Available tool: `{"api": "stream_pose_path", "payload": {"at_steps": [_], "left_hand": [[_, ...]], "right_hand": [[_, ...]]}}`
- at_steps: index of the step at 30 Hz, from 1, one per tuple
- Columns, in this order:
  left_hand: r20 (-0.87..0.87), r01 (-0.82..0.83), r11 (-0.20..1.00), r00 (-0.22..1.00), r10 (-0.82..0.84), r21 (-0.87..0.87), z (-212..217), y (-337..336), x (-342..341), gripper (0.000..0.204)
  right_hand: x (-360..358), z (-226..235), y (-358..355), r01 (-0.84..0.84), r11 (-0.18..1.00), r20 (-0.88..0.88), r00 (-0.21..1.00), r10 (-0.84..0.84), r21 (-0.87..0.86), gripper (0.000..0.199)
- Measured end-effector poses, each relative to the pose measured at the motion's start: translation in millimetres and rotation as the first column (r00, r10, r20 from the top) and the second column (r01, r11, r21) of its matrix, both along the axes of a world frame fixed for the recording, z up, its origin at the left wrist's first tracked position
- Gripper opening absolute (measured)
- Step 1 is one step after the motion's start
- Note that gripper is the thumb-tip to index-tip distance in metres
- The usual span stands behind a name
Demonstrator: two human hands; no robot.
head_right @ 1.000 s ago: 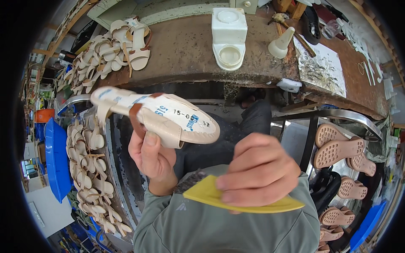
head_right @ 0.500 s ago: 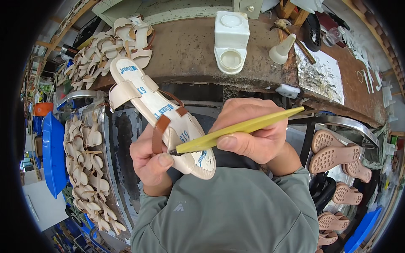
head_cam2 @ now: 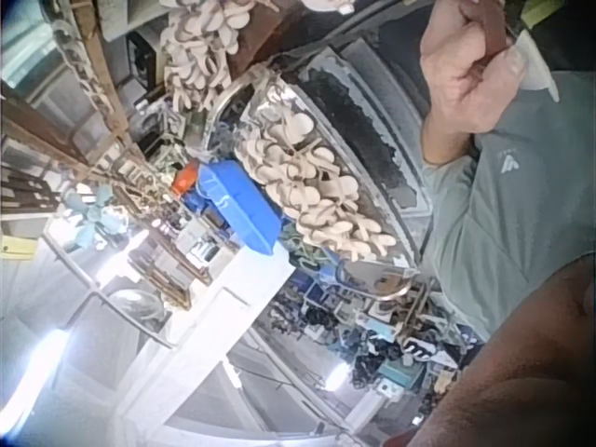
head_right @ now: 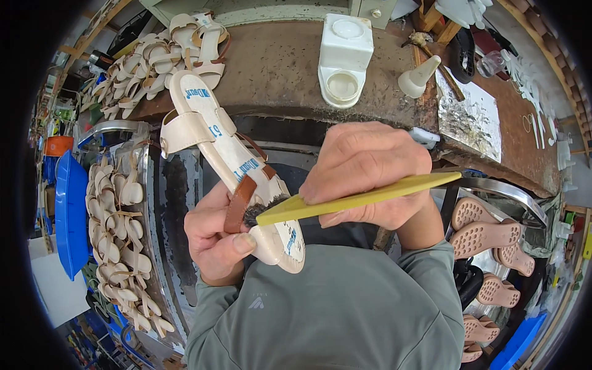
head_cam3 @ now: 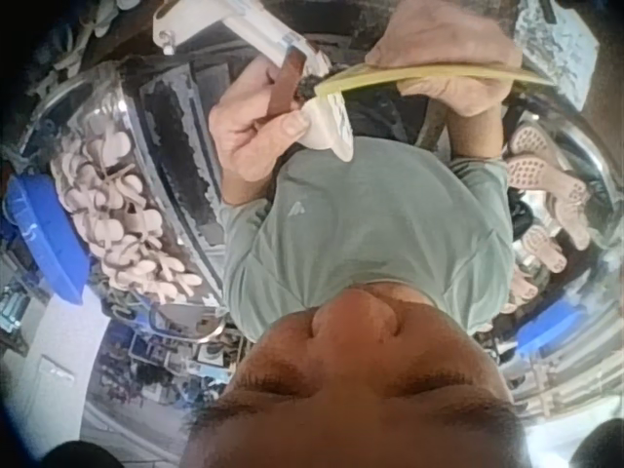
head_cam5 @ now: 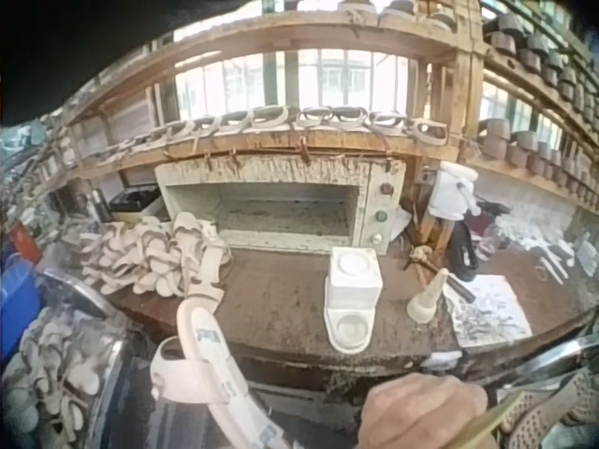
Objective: The person uses a yellow brush to apply a substance to the sole and straps of beige sandals. They handle the sandals one at a time, picking them up from a nearby pile, applying the treatment, and placing them on a wooden rack. The process is repeated for multiple units throughout the clip.
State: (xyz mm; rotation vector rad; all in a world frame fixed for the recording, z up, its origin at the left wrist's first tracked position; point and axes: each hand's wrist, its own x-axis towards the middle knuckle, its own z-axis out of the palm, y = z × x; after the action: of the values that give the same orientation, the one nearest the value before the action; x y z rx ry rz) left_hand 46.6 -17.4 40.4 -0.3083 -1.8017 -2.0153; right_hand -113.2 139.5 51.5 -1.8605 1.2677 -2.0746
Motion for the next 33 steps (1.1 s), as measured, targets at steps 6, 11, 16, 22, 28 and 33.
{"api": "stream_pose_path", "payload": {"at_steps": [6, 11, 16, 22, 28, 33], "left_hand": [[-0.039, -0.029, 0.999, 0.999, 0.03, 0.033, -5, -1, 0, 0.018], [-0.037, -0.054, 0.989, 0.998, 0.06, 0.138, -11, -3, -1, 0.018], [-0.019, -0.089, 0.968, 0.995, 0.096, 0.234, -9, -4, -5, 0.021], [0.059, -0.101, 0.942, 0.994, 0.087, 0.319, -11, -7, -4, 0.025], [0.062, -0.006, 0.853, 0.998, -0.031, 0.522, -23, -9, -2, 0.027], [-0.019, 0.083, 0.772, 0.996, -0.091, 0.63, -39, -15, -2, 0.03]], "right_hand": [[-8, 5, 5, 0.034, 0.996, 0.128, 0.991, -0.044, 0.082, 0.018], [14, 5, -7, 0.093, 0.985, 0.443, 0.884, -0.15, 0.148, 0.014], [19, -6, -15, 0.046, 0.999, 0.197, 0.979, -0.045, 0.002, 0.014], [25, -18, -5, -0.023, 0.999, 0.09, 0.996, 0.027, -0.045, 0.023], [23, -19, -10, -0.033, 0.995, 0.301, 0.954, 0.003, 0.093, 0.015], [25, -25, -40, 0.337, 0.941, 0.161, 0.928, -0.336, 0.023, 0.014]]}}
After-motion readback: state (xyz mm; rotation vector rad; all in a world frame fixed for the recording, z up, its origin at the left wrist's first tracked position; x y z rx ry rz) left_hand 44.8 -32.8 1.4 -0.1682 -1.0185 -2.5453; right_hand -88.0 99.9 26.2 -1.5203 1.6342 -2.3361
